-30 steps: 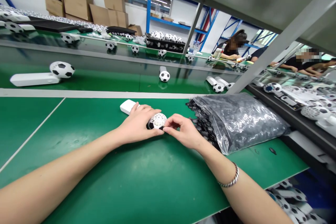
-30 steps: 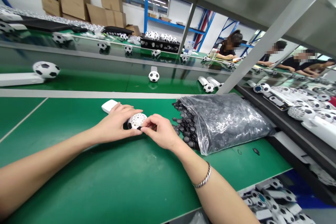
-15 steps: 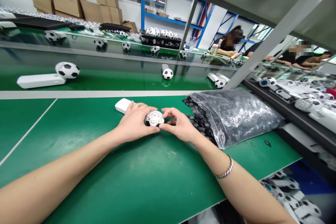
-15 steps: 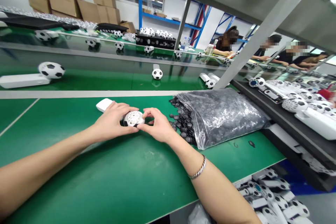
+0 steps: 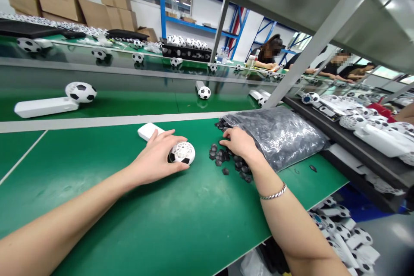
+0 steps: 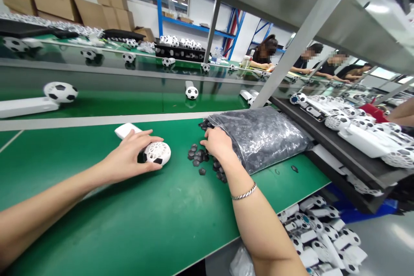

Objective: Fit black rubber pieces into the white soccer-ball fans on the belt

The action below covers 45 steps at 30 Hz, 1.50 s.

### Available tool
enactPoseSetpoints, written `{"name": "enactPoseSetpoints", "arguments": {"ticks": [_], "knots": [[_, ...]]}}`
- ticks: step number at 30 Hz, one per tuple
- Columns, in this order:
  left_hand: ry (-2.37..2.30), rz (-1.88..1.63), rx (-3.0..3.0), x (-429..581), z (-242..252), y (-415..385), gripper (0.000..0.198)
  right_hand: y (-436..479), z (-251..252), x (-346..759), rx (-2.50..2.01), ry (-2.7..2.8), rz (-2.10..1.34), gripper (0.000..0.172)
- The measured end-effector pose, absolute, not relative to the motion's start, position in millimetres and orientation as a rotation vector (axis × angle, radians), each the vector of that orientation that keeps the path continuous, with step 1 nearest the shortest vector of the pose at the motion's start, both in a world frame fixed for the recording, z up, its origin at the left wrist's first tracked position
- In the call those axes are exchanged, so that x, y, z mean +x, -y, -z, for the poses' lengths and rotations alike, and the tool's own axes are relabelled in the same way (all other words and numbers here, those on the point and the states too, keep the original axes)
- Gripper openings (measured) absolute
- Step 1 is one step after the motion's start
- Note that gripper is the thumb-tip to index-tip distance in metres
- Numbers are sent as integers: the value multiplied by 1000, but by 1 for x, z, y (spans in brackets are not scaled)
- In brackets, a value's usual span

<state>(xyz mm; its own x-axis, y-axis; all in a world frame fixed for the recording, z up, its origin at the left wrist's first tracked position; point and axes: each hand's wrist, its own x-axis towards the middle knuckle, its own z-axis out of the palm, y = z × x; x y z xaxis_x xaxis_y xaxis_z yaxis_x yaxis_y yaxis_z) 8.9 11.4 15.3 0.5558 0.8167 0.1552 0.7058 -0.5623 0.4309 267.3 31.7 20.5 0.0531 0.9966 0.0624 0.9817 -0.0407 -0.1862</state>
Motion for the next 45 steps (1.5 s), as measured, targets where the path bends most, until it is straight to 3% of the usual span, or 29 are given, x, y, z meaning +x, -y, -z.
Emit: {"name": "enactPoseSetpoints", "arguments": {"ticks": [6,11,17,20,26,31,38,43,45], "knots": [[-1235,-465,2320,17,-12,0,69,-27,-13,252,-2025,2212,-52,6],[-1184,-576,2287,20,-7,-2,52,-24,-8,244,-1904,2231,1,21],[-984,-443,2292,3,-13,-14,54,-24,-9,238,-1527,2079,-518,12],[-973,-492,2263,3,-11,-14,54,-21,-6,231,-1339,1936,-856,16],[-942,-616,2277,11,-5,-13,43,-15,-7,221,-1228,1969,-698,10],[-933,-596,2286,10,-6,-13,45,-7,-17,219,-1166,1914,-1020,27],[-956,-587,2319,8,-4,-18,44,-4,-17,216,-1158,1828,-1191,6],[-973,-584,2331,7,-5,-18,44,-3,-18,216,-1177,1852,-1163,19],[-975,-583,2331,7,-5,-17,44,-2,-20,216,-1176,1895,-1128,17]]}}
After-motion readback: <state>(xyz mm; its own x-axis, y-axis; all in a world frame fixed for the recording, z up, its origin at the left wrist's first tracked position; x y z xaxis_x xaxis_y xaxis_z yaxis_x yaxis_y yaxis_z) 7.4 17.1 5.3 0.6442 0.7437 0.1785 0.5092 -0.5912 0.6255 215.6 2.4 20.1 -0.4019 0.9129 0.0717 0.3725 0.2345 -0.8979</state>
